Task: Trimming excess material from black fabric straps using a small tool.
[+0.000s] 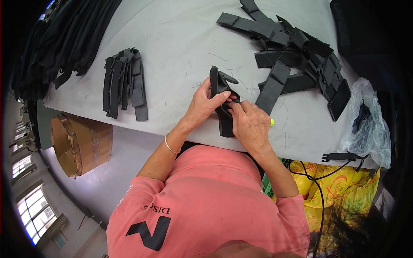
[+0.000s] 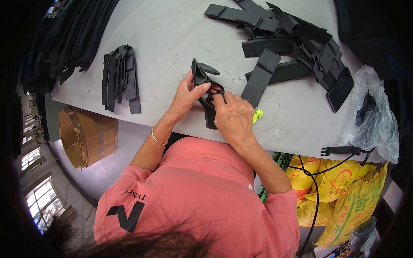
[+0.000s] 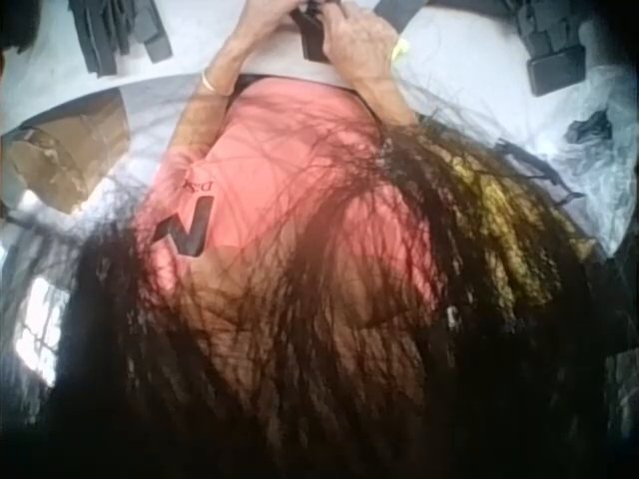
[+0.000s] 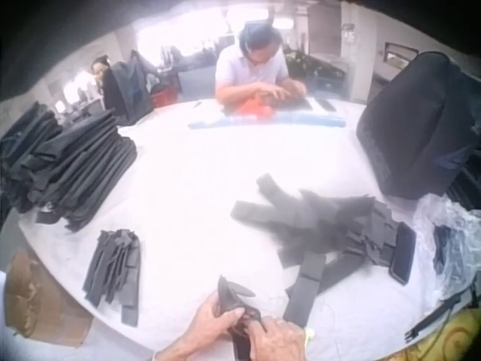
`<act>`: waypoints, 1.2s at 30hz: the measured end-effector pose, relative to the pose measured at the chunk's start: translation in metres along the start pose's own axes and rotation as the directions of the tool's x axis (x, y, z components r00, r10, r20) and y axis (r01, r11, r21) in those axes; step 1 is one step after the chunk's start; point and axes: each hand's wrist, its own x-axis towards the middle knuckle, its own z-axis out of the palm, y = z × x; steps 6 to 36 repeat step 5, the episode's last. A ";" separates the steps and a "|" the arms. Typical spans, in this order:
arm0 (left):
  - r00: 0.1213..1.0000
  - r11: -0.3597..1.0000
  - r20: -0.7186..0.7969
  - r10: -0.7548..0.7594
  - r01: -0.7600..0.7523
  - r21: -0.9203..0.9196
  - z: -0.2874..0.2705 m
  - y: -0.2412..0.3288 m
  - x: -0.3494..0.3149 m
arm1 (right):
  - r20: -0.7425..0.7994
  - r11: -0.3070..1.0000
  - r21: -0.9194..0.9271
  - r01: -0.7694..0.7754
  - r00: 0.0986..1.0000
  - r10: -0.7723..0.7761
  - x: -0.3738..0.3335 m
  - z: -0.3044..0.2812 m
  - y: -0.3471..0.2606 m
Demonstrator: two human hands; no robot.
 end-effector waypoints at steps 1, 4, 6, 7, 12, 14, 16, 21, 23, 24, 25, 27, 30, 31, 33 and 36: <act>1.000 1.000 0.001 0.002 -0.002 -0.002 0.000 0.000 0.000 | -0.004 1.000 0.008 -0.008 1.000 0.008 0.000 0.000 -0.001; 1.000 1.000 0.000 0.005 -0.005 -0.016 0.001 -0.001 0.000 | -0.015 1.000 0.010 -0.012 1.000 0.012 -0.001 0.000 -0.001; 1.000 1.000 0.001 0.005 -0.005 -0.015 0.001 -0.001 0.000 | -0.021 1.000 0.006 -0.007 1.000 0.007 -0.001 0.000 0.000; 1.000 1.000 0.001 0.005 -0.005 -0.015 0.001 -0.001 0.000 | -0.021 1.000 0.006 -0.007 1.000 0.007 -0.001 0.000 0.000; 1.000 1.000 0.001 0.005 -0.005 -0.015 0.001 -0.001 0.000 | -0.021 1.000 0.006 -0.007 1.000 0.007 -0.001 0.000 0.000; 1.000 1.000 0.001 0.005 -0.005 -0.015 0.001 -0.001 0.000 | -0.021 1.000 0.006 -0.007 1.000 0.007 -0.001 0.000 0.000; 1.000 1.000 0.001 0.005 -0.005 -0.015 0.001 -0.001 0.000 | -0.021 1.000 0.006 -0.007 1.000 0.007 -0.001 0.000 0.000; 1.000 1.000 0.001 0.005 -0.005 -0.015 0.001 -0.001 0.000 | -0.021 1.000 0.006 -0.007 1.000 0.007 -0.001 0.000 0.000; 1.000 1.000 0.001 0.005 -0.005 -0.015 0.001 -0.001 0.000 | -0.021 1.000 0.006 -0.007 1.000 0.007 -0.001 0.000 0.000; 1.000 1.000 0.001 0.005 -0.005 -0.015 0.001 -0.001 0.000 | -0.021 1.000 0.006 -0.007 1.000 0.007 -0.001 0.000 0.000; 1.000 1.000 0.001 0.005 -0.005 -0.015 0.001 -0.001 0.000 | -0.021 1.000 0.006 -0.007 1.000 0.007 -0.001 0.000 0.000; 1.000 1.000 0.001 0.005 -0.005 -0.015 0.001 -0.001 0.000 | -0.021 1.000 0.006 -0.007 1.000 0.007 -0.001 0.000 0.000; 1.000 1.000 0.001 0.005 -0.005 -0.015 0.001 -0.001 0.000 | -0.021 1.000 0.006 -0.007 1.000 0.007 -0.001 0.000 0.000; 1.000 1.000 0.001 0.005 -0.005 -0.015 0.001 -0.001 0.000 | -0.021 1.000 0.006 -0.007 1.000 0.007 -0.001 0.000 0.000; 1.000 1.000 0.001 0.005 -0.005 -0.015 0.001 -0.001 0.000 | -0.021 1.000 0.006 -0.007 1.000 0.007 -0.001 0.000 0.000; 1.000 1.000 0.001 0.005 -0.005 -0.015 0.001 -0.001 0.000 | -0.021 1.000 0.006 -0.007 1.000 0.007 -0.001 0.000 0.000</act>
